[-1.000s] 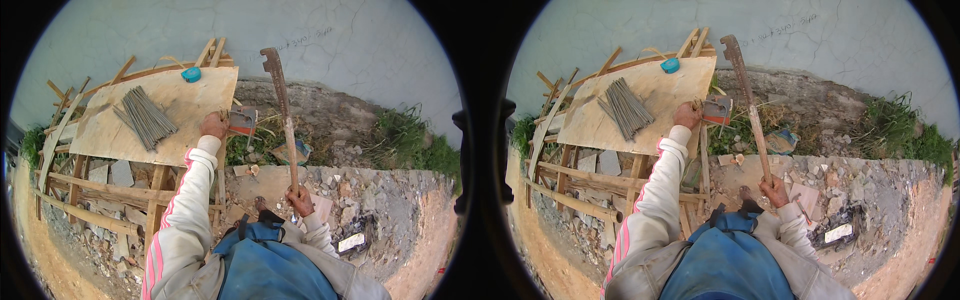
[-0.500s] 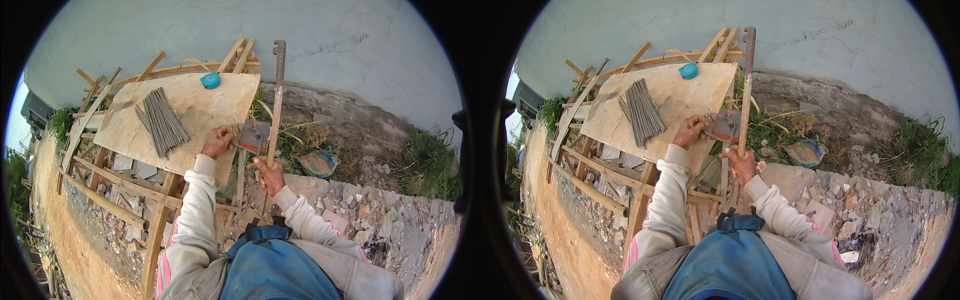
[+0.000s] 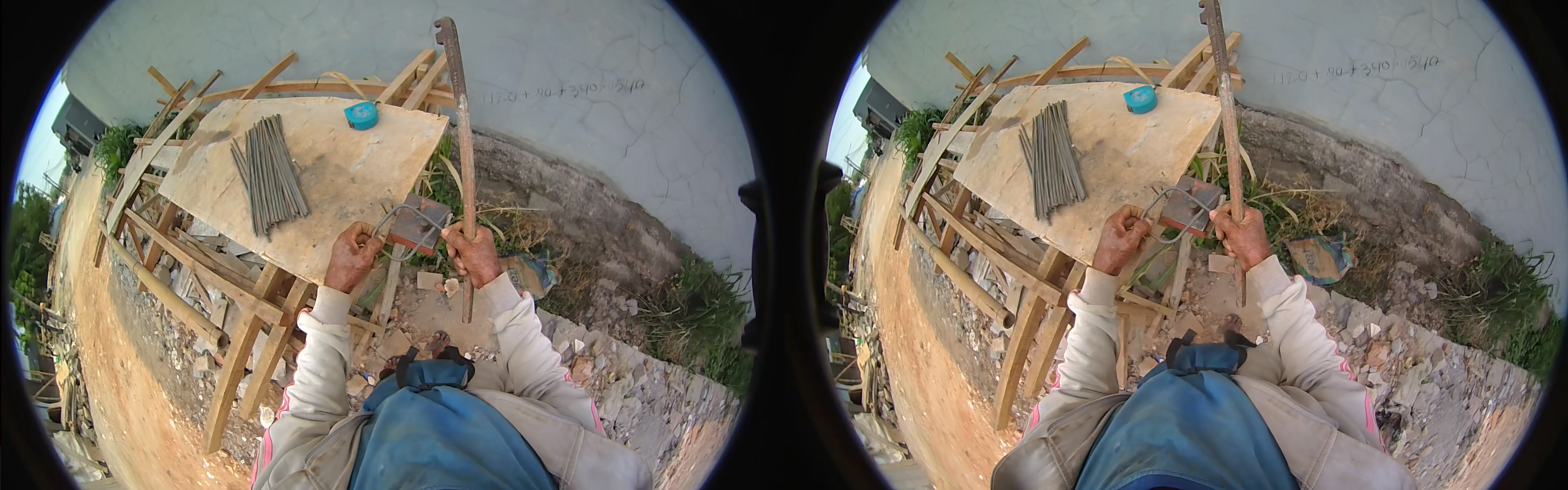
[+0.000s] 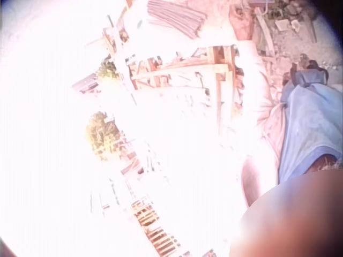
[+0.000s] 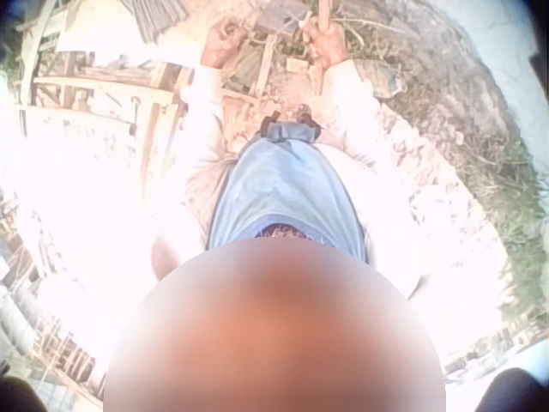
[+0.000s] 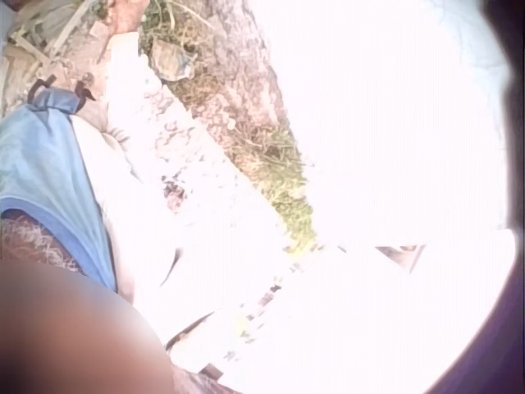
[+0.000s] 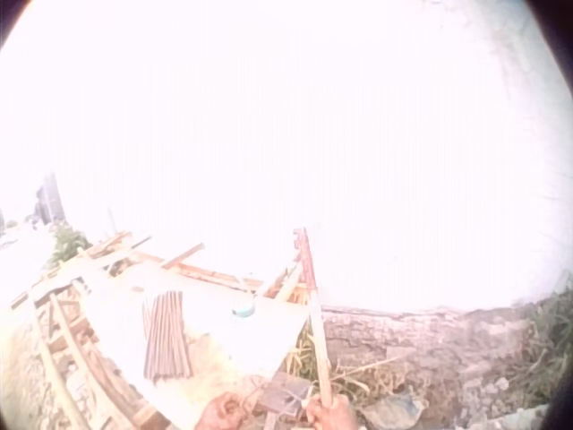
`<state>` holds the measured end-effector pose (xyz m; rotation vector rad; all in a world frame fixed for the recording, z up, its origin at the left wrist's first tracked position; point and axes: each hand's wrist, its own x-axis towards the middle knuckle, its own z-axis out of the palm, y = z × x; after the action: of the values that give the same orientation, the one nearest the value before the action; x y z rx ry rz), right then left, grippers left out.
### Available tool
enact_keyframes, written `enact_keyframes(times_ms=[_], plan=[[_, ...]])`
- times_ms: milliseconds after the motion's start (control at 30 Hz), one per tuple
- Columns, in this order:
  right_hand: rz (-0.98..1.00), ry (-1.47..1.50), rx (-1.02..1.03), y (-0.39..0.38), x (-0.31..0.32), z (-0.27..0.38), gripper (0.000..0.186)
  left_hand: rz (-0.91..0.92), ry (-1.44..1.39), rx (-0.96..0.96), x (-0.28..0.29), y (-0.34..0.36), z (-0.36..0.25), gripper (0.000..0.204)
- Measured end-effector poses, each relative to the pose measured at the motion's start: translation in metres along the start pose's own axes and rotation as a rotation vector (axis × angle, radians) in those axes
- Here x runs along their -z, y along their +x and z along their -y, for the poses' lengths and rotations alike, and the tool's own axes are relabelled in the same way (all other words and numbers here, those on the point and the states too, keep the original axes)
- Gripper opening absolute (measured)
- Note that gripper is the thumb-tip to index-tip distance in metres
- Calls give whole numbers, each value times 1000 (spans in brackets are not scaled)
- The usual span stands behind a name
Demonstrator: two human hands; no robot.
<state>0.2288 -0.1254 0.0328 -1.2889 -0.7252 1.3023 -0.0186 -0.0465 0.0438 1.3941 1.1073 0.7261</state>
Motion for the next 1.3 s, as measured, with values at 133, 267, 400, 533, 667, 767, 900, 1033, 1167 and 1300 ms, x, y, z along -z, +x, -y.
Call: enact_keyframes(times_ms=[133,267,400,533,667,767,900,1033,1167,1300], plan=[[69,-169,-53,18,11,10,18,-221,604,-176,-10,0,-1,22],[78,-255,-33,23,12,15,18,-265,794,-246,-17,2,-2,19],[75,-335,1,22,12,15,18,-341,852,-311,-27,4,3,16],[79,-368,-41,25,16,10,19,-419,959,-397,-35,6,7,14],[57,-544,57,25,23,4,28,-398,1072,-406,-36,8,8,14],[-1,-692,180,15,39,5,33,-431,1080,-431,-38,8,9,14],[-58,-711,267,-17,78,11,37,-435,1046,-372,-40,7,10,13],[-190,-699,293,-50,121,7,33,-504,1069,-460,-42,9,14,14],[-330,-1113,228,-78,178,19,34,-505,1055,-450,-43,13,19,19],[-294,-1436,135,-99,228,39,34,-516,1051,-498,-43,12,21,18]])
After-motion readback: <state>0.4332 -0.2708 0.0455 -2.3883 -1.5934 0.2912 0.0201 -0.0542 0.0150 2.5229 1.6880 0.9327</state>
